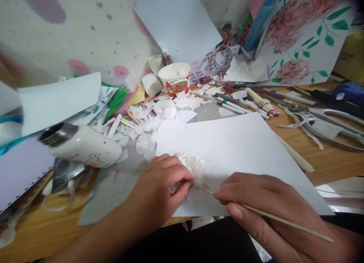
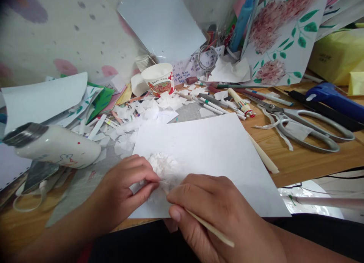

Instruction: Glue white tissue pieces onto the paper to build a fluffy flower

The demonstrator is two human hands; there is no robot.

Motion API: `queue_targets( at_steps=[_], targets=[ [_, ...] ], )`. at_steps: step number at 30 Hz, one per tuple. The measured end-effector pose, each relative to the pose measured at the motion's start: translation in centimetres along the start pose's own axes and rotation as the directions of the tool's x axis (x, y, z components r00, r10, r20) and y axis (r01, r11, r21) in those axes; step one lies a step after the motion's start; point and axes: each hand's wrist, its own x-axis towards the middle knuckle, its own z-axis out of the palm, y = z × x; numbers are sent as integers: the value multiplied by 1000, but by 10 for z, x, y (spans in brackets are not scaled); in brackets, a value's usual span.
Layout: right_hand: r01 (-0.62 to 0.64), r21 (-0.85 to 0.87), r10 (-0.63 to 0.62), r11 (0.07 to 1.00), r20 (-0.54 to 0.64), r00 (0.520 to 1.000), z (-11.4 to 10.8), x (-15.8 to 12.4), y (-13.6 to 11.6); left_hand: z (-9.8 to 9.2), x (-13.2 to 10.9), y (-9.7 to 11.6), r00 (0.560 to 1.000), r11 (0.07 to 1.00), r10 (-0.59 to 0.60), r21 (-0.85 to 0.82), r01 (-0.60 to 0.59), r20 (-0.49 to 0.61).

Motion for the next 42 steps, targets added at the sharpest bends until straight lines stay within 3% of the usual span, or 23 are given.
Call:
queue_targets(
  at_steps=[6,10,13,15,18,22,36,42],
  targets=[
    [52,-120,-43,991,73,996,8,6,0,1,-3,-1,999,999,14,-34,-16,-47],
    [132,-221,-79,966,234,969,15,7,-1,0,-4,1,998,998,59,-32,-60,-13],
    [190,-274,-111,943,281,953,14,6,-1,1,-3,1,995,994,102,-29,-102,-10],
    [189,-270,-124,944,241,963,11,2,0,1,-3,1,993,993,113,-22,-114,-18],
    [144,-239,-130,960,70,989,4,-6,1,0,-3,0,994,994,113,-14,-113,-1],
    [24,-191,-41,981,-85,996,-1,-13,0,-1,-4,1,993,993,115,-12,-114,33],
    [105,-78,-102,991,37,994,4,-15,9,-6,-8,8,982,987,151,35,-156,110],
    [50,-160,-60,986,-55,997,3,-16,6,-3,-12,5,982,979,178,85,-184,68]
  ],
)
